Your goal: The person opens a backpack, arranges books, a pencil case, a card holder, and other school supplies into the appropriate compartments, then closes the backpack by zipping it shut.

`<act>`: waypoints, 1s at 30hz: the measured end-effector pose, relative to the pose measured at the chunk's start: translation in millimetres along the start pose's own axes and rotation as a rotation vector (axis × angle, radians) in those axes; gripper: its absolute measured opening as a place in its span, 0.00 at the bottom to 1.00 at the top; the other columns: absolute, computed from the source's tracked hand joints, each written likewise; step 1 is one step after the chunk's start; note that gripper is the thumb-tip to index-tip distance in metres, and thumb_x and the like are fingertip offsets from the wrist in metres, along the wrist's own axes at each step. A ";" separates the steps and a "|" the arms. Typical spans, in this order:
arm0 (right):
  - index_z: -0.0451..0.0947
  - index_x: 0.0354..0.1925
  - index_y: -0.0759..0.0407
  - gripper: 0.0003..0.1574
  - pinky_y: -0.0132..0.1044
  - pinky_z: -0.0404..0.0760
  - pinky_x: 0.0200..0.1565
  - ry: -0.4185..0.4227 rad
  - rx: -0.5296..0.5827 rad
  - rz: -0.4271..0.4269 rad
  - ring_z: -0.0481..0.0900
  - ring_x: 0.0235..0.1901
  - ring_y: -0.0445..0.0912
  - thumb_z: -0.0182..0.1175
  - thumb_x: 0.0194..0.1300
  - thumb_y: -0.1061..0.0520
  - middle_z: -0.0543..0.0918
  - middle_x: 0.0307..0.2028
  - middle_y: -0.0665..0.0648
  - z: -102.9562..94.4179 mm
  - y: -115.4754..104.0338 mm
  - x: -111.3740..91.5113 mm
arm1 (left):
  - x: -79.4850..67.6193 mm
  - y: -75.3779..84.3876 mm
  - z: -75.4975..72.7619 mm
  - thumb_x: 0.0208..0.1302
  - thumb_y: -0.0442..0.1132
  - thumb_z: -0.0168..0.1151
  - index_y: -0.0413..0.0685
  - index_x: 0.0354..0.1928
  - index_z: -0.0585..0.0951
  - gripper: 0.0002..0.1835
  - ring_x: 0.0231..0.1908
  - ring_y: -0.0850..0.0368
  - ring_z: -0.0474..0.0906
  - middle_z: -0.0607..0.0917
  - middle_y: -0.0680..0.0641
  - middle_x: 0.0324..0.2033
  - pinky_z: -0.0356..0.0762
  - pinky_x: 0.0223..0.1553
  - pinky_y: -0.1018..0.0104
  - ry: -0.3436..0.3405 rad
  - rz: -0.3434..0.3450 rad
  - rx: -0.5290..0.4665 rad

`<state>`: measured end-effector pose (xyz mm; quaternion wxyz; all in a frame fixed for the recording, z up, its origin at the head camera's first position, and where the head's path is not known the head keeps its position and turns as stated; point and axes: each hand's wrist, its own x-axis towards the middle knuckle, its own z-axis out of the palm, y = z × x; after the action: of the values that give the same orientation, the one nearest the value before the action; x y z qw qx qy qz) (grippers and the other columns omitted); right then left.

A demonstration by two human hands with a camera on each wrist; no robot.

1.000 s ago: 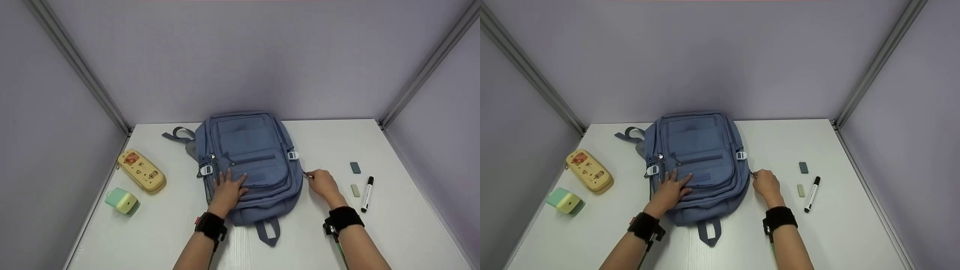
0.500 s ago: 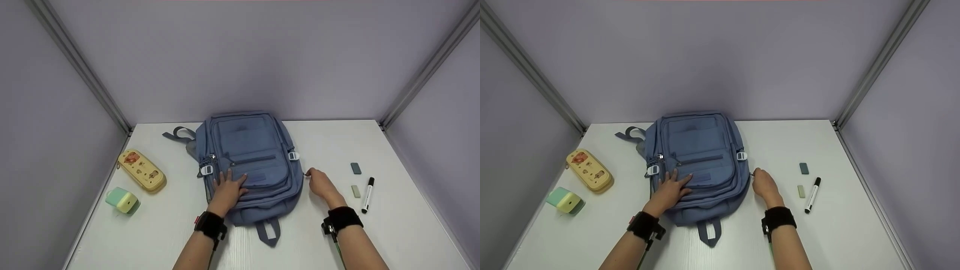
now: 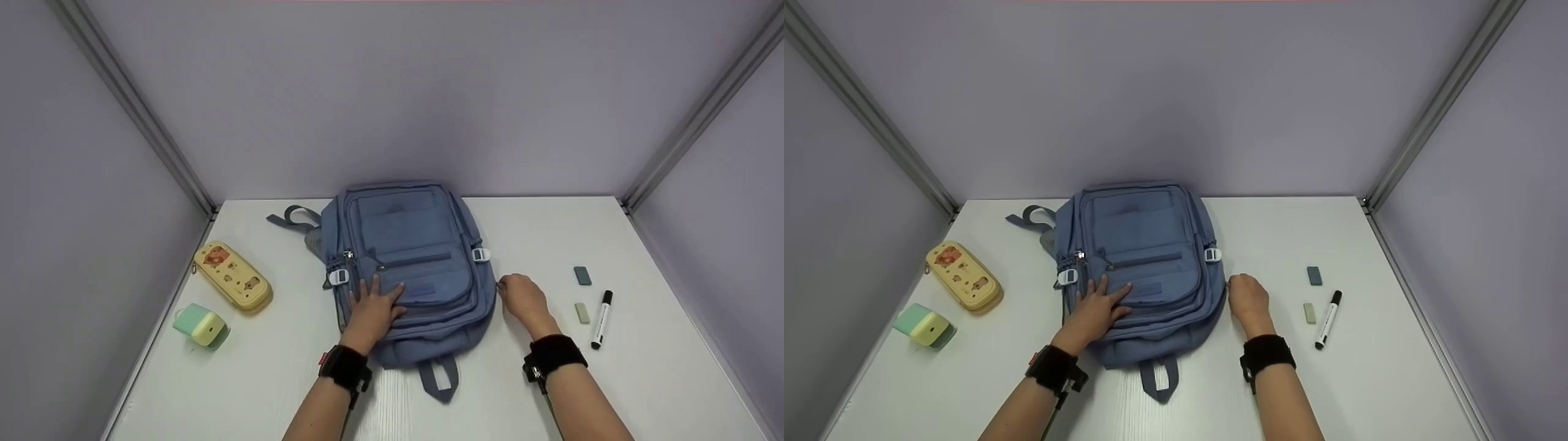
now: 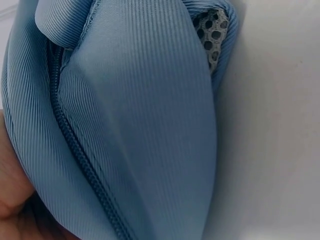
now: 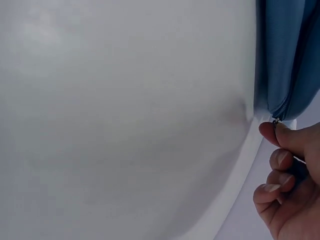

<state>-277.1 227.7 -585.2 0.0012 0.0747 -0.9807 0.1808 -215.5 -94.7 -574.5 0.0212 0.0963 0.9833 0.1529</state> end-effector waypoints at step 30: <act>0.86 0.38 0.63 0.09 0.53 0.80 0.35 -0.035 -0.015 -0.075 0.84 0.36 0.59 0.59 0.68 0.62 0.86 0.34 0.61 -18.3 -14.9 -32.7 | -1.1 2.6 0.6 0.70 0.57 0.52 0.65 0.67 0.74 0.25 0.68 0.24 0.52 0.60 0.30 0.70 0.54 0.58 0.25 0.042 -0.027 -0.044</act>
<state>-243.1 225.2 -563.8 -0.0086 0.1145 -0.9784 0.1720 -213.9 -92.2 -574.3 0.0047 0.0796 0.9811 0.1761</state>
